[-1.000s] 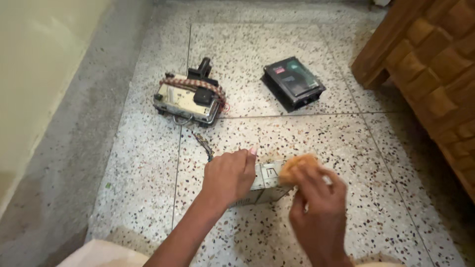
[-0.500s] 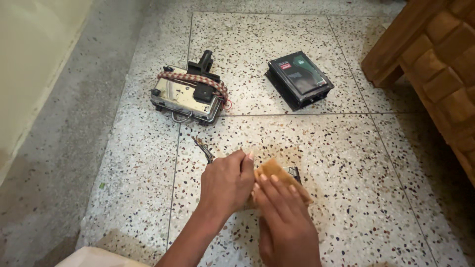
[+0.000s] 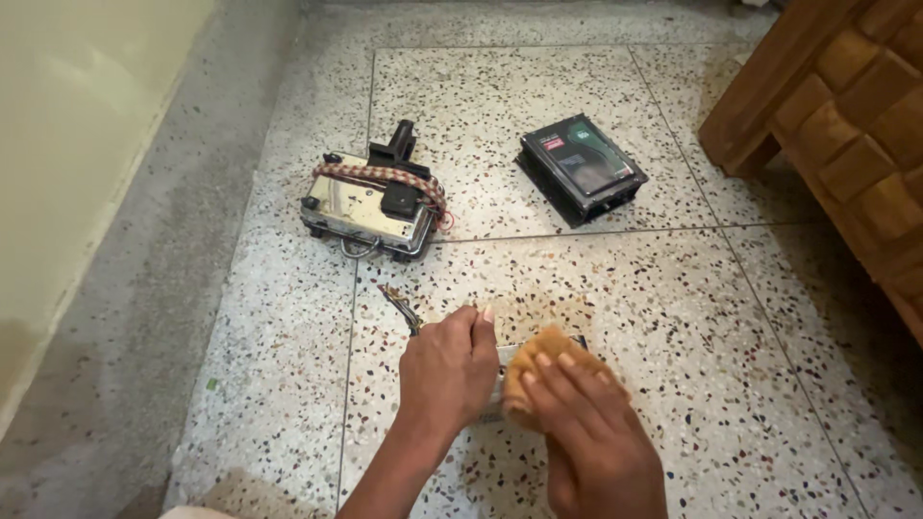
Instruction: The person wipes the surfaces of two small electronic devices with a cloth. They handle a silver metal box with a black handle and a black rectangular device, cleaning them one at a time on the floor.
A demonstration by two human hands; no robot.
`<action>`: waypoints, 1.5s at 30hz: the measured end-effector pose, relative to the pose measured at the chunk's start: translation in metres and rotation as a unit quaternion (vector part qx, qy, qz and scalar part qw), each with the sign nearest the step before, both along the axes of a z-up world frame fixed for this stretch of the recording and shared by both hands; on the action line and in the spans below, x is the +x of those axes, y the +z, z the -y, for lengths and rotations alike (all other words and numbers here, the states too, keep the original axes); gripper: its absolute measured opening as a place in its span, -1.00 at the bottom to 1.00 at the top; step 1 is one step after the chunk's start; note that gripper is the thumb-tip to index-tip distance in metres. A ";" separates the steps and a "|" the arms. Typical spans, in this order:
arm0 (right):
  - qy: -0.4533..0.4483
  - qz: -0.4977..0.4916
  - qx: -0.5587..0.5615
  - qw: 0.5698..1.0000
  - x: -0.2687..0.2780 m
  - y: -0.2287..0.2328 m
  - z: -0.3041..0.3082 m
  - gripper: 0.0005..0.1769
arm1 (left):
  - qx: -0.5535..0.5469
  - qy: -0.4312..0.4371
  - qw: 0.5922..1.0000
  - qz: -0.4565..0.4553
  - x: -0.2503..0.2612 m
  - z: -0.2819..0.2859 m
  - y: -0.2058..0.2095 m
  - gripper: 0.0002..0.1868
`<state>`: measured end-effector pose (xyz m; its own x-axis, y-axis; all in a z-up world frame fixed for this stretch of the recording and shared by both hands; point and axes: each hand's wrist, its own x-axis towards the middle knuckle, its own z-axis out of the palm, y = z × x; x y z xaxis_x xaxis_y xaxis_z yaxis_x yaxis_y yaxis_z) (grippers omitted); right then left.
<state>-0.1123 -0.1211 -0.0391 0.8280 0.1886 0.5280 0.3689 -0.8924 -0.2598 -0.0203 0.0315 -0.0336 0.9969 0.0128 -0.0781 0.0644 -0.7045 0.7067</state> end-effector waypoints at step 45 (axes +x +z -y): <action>-0.010 0.022 0.042 0.999 0.026 -0.007 -0.018 -0.51 | -0.061 0.050 0.997 -0.017 0.006 0.001 -0.004 -0.55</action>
